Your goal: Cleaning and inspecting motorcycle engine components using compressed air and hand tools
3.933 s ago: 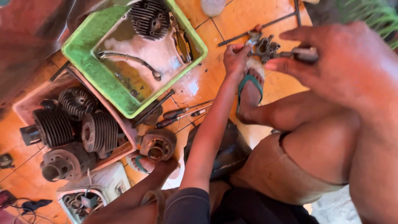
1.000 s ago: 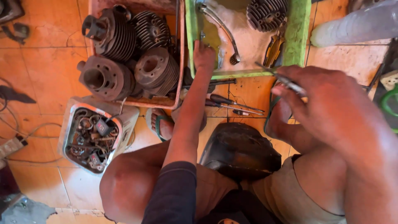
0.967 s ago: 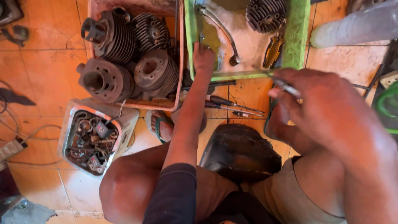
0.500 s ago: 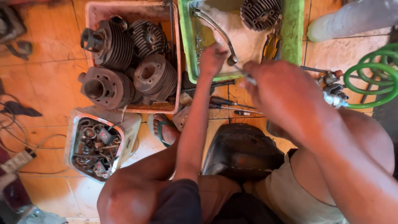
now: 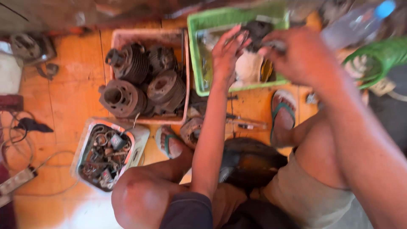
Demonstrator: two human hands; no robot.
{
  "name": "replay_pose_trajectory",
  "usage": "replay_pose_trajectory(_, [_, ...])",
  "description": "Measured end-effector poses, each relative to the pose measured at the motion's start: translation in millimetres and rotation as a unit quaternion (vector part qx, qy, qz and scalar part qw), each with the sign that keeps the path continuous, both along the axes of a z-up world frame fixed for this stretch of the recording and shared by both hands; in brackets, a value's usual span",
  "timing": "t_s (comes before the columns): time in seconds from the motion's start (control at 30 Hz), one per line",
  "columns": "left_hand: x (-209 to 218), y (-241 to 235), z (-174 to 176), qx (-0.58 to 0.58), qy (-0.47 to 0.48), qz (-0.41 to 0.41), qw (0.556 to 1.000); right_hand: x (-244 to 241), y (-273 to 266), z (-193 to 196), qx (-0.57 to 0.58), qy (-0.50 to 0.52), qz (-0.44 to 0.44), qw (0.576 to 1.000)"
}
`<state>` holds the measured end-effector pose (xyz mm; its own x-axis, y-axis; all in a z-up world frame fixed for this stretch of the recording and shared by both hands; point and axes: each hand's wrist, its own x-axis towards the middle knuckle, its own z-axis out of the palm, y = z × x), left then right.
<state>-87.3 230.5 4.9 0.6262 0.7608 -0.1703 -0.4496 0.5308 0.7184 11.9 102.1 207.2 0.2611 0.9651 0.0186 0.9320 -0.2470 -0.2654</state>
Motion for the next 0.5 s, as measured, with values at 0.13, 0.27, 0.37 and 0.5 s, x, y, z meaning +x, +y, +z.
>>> replay_pose_trajectory(0.13, [7, -3, 28, -0.052, -0.036, 0.036, 0.997, -32, 12, 18, -0.036, 0.01, -0.039, 0.999])
replay_pose_trajectory(0.27, [12, -10, 26, -0.12, -0.003, 0.097, 0.988, -29, 19, 16, -0.045, 0.009, -0.046, 0.998])
replay_pose_trajectory(0.37, [20, -13, -15, -0.156, -0.023, 0.159, 0.974, -13, 21, 7, -0.054, 0.055, -0.061, 0.995])
replay_pose_trajectory(0.5, [16, -12, -49, -0.15, -0.03, 0.186, 0.971, -5, 20, -4, -0.112, 0.122, -0.062, 0.984])
